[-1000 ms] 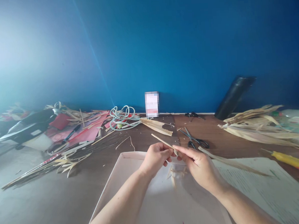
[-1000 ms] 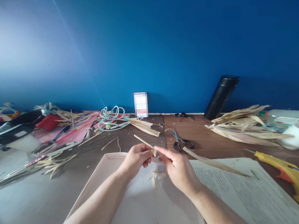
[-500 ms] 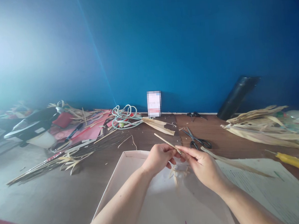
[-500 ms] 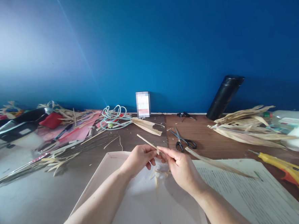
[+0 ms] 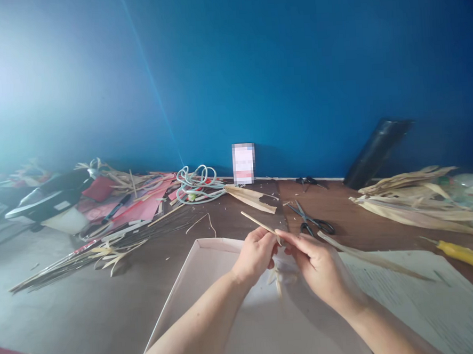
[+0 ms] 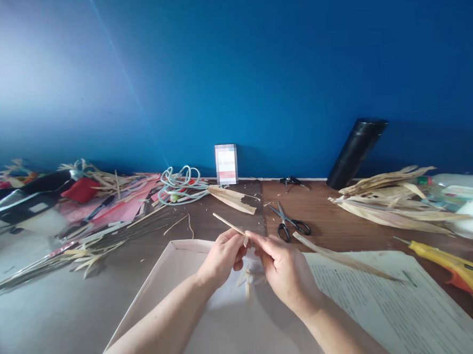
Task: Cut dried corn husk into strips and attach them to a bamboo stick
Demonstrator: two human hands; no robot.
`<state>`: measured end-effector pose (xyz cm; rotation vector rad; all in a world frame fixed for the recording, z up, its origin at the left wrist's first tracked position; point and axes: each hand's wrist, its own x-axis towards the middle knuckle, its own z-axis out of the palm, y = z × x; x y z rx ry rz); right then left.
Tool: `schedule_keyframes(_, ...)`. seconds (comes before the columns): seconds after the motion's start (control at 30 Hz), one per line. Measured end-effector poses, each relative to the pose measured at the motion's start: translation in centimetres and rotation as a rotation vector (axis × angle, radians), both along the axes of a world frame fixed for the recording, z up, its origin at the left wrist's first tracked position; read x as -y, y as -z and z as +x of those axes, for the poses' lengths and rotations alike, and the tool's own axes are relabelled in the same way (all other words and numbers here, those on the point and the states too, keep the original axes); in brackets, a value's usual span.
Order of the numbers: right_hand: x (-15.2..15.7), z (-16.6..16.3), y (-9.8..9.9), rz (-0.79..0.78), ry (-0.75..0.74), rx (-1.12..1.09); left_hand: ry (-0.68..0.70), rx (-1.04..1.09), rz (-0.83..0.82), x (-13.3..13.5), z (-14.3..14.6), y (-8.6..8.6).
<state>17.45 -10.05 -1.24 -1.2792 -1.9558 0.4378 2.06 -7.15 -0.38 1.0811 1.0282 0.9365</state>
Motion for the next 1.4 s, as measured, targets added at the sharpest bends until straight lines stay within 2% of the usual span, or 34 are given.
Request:
schedule_keyframes(0.13, 0.1, -0.3, -0.1, 0.009, 0.018, -0.01, -0.016, 0.008, -0.028, 0.4, 0.3, 0.0)
schedule_keyframes(0.27, 0.0, -0.3, 0.0, -0.002, 0.049, -0.004, -0.028, -0.05, 0.017, 0.6, 0.3, -0.3)
schedule_keyframes(0.47, -0.7, 0.4, 0.5, -0.024, 0.1, -0.076, 0.073, -0.119, 0.113, 0.2, -0.2, -0.1)
schedule_keyframes(0.63, -1.3, 1.2, 0.1, -0.088, 0.149, -0.124, 0.154, -0.151, 0.149, 0.0, -0.6, 0.2)
schedule_keyframes(1.07, -0.9, 0.7, -0.7, -0.154, 0.068, -0.13, 0.111, -0.102, 0.165, 0.2, -0.3, -0.6)
schedule_keyframes(1.4, -0.8, 0.3, -1.1, -0.187, 0.051, -0.178, 0.057, -0.024, 0.134, -0.2, -0.1, 0.2)
